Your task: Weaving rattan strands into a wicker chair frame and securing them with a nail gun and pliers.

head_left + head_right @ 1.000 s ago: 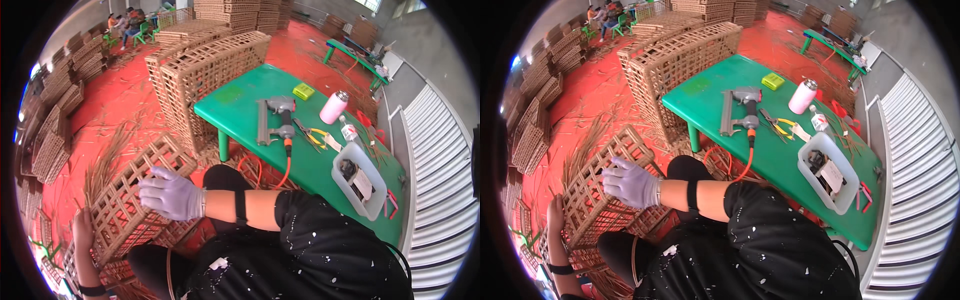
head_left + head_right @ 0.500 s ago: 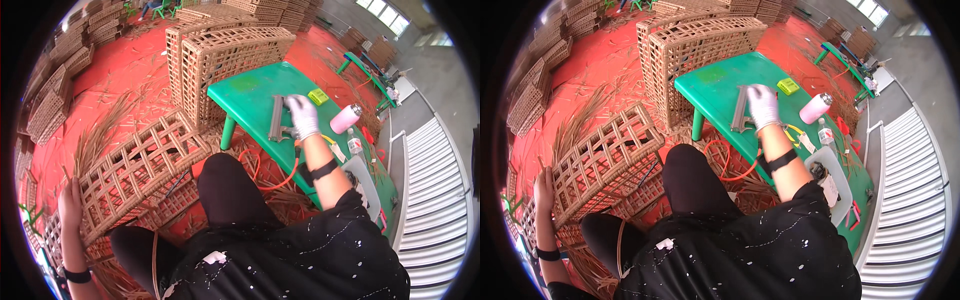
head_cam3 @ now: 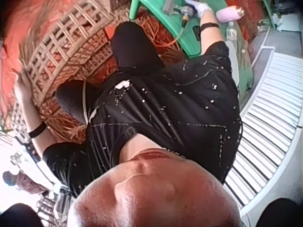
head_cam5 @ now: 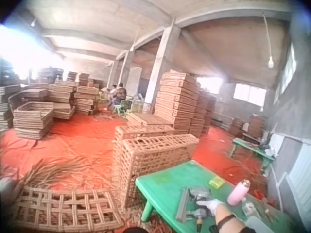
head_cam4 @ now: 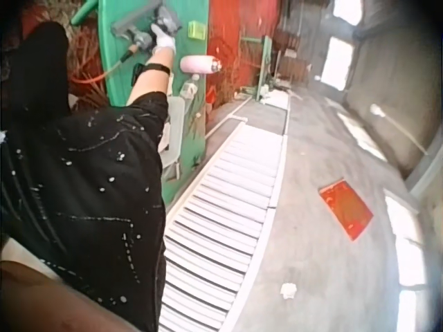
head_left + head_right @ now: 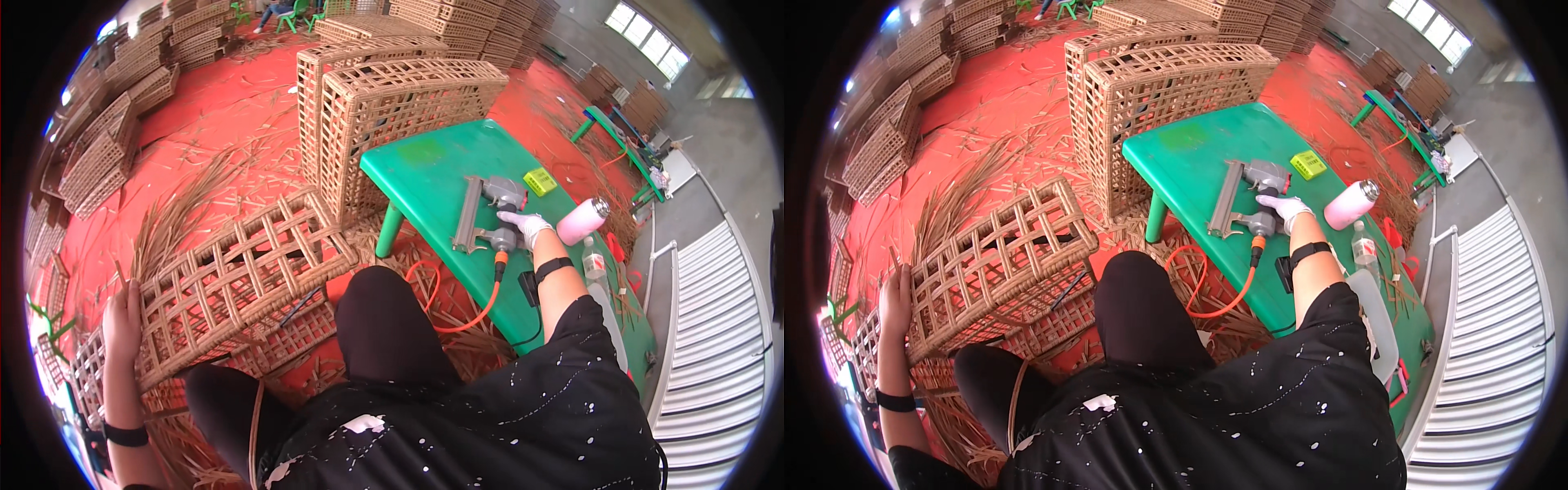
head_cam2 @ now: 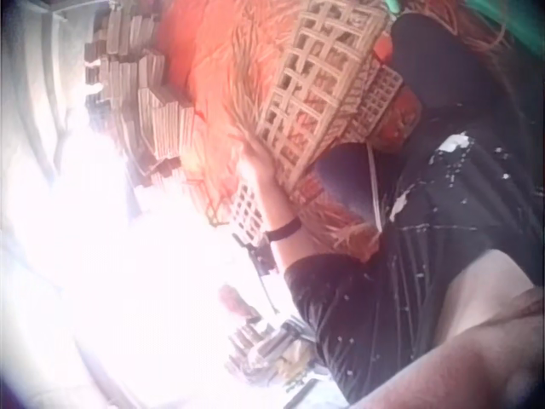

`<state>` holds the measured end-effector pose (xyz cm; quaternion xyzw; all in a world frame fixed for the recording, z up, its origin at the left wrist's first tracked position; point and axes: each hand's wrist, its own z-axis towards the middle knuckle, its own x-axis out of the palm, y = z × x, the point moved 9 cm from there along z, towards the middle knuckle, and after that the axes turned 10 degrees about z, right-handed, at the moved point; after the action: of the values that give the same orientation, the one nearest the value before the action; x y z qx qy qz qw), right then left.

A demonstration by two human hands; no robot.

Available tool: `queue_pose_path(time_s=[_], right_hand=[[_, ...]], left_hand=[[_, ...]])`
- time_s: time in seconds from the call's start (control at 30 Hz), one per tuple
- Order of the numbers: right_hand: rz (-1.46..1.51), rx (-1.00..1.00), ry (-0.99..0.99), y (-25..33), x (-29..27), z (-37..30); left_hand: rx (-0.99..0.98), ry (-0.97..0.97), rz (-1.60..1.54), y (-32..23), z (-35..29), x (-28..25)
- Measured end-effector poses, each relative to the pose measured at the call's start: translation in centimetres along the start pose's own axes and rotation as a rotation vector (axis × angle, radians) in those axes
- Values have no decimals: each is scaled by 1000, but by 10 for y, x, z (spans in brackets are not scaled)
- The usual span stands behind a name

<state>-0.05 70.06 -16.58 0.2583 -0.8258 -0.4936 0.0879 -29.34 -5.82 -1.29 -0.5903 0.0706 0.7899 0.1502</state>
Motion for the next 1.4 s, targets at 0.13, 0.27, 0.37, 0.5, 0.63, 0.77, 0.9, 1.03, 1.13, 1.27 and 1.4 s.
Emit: queue_pose_path(time_s=[0.13,0.27,0.37,0.5,0.63,0.77,0.9,1.03,1.13,1.27,1.4], right_hand=[[255,93,150,-13,23,-5],[342,83,166,-11,41,-11],[398,28,186,1,56,-35],[346,1,168,32,67,-56],[65,-321,210,73,115,-151],[119,-876,304,135,137,-270],[197,-977,518,160,186,-369],[61,-1009,633,162,237,-432],[-245,-746,769,135,290,-462],[-425,-331,911,91,340,-478],[-511,-212,845,69,360,-475]], left_hand=[[14,-32,-10,-2,-1,-5],[-7,-7,-33,-6,-4,-6],[-6,62,-1,-14,-3,-6],[-1,36,-56,-25,-7,-21],[1,-18,-68,-18,-13,-20],[25,-11,-66,-24,-10,-21],[34,40,-85,-22,-5,-13],[78,-13,-108,-24,-5,-13],[100,26,-69,-27,-7,-15],[107,47,-42,-26,-10,-17],[141,81,-3,-27,-7,-11]])
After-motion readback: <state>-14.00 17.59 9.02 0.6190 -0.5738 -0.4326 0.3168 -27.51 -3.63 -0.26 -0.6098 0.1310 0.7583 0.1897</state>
